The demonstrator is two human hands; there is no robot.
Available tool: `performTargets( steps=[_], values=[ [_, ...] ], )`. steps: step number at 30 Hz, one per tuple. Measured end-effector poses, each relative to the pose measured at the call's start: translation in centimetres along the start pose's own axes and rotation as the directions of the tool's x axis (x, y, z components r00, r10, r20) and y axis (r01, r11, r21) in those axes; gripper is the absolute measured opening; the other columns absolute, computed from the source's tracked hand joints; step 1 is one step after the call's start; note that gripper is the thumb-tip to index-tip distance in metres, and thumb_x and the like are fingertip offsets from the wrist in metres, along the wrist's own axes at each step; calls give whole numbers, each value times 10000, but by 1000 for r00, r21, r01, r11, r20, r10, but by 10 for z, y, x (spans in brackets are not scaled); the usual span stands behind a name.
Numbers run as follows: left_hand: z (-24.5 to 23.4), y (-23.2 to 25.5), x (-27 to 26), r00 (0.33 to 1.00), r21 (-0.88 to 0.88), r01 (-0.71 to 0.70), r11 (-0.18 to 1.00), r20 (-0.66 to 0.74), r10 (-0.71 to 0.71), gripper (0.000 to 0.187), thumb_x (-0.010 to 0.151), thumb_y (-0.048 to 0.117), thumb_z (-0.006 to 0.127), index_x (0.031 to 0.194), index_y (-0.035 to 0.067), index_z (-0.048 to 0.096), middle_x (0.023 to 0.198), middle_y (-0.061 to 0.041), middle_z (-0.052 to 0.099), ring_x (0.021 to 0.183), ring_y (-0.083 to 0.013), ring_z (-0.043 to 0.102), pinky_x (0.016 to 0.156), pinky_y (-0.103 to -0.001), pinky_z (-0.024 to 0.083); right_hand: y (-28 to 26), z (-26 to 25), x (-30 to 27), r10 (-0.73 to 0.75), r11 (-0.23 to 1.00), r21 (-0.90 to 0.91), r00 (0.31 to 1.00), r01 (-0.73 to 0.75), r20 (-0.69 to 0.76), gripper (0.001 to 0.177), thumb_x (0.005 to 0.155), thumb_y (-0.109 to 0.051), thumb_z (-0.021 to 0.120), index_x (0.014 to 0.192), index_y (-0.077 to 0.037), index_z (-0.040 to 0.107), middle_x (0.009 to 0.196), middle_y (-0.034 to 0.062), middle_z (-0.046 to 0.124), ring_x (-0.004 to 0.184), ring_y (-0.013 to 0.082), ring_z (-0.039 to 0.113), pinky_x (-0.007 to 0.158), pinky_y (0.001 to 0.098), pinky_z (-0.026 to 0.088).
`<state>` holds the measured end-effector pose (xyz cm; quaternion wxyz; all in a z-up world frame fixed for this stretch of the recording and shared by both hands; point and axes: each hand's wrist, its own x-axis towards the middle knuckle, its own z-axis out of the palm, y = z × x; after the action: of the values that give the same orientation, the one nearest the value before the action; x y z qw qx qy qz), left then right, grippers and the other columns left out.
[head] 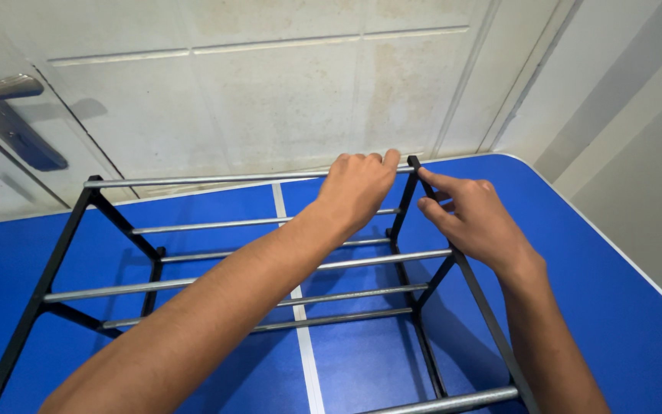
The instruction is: The person assembles a metal rack by inserting horizontal rods into vertical supports on a blue table. The person repeatedly inserts and removes rods, adjusting their positions to fit the frame.
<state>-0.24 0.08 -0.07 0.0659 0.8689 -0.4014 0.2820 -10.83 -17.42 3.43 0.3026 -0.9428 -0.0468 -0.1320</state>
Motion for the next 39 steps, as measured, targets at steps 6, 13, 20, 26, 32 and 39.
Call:
performTargets(
  steps=[6, 13, 20, 26, 32, 39],
  values=[
    [-4, 4, 4, 999, 122, 37, 992, 2, -38, 379, 618, 33, 772, 955, 60, 603, 876, -107, 721, 813, -292, 748, 636, -401, 588, 3, 1, 1, -94, 996, -7, 995, 94, -25, 494, 889, -191, 691, 1351, -25, 632, 997, 262, 753, 944, 328, 775, 785, 413, 606],
    [6, 8, 3, 998, 130, 65, 989, -9, -64, 86, 830, 113, 715, 903, 105, 669, 809, -73, 738, 808, -253, 743, 653, -401, 553, -1, 0, 2, 29, 999, -24, 999, -28, 14, 511, 891, -207, 684, 1379, -67, 623, 965, 262, 754, 878, 338, 790, 761, 421, 609],
    [6, 8, 1, 997, 177, 67, 982, -39, -61, 148, 784, 127, 719, 918, 103, 661, 818, -55, 734, 802, -241, 739, 653, -404, 546, -1, 0, 1, -50, 999, -13, 999, 50, -7, 504, 890, -199, 686, 1365, -40, 625, 999, 259, 754, 944, 335, 774, 785, 417, 607],
    [-4, 10, 3, 997, 223, 68, 972, -42, -60, 282, 734, 126, 785, 960, 115, 616, 823, -47, 725, 795, -234, 732, 633, -382, 532, 3, 1, 2, -51, 999, -7, 999, 51, -6, 506, 893, -199, 686, 1370, -43, 619, 1022, 260, 751, 949, 332, 773, 791, 415, 607],
    [-6, 16, 2, 998, 282, 62, 957, -4, -63, 324, 660, 158, 794, 935, 122, 625, 796, -28, 721, 777, -197, 728, 613, -355, 539, -1, 0, 1, -41, 999, 1, 999, 41, 0, 501, 887, -199, 690, 1363, -55, 627, 993, 255, 755, 918, 323, 778, 730, 421, 605],
    [0, 20, 4, 993, 247, 94, 964, 47, -109, 143, 840, 198, 728, 933, 129, 644, 745, -30, 725, 721, -204, 729, 561, -378, 546, -6, -2, 1, -33, 999, -22, 999, 33, -2, 502, 888, -202, 692, 1371, -75, 635, 895, 266, 750, 853, 324, 788, 704, 423, 594]
  ],
)
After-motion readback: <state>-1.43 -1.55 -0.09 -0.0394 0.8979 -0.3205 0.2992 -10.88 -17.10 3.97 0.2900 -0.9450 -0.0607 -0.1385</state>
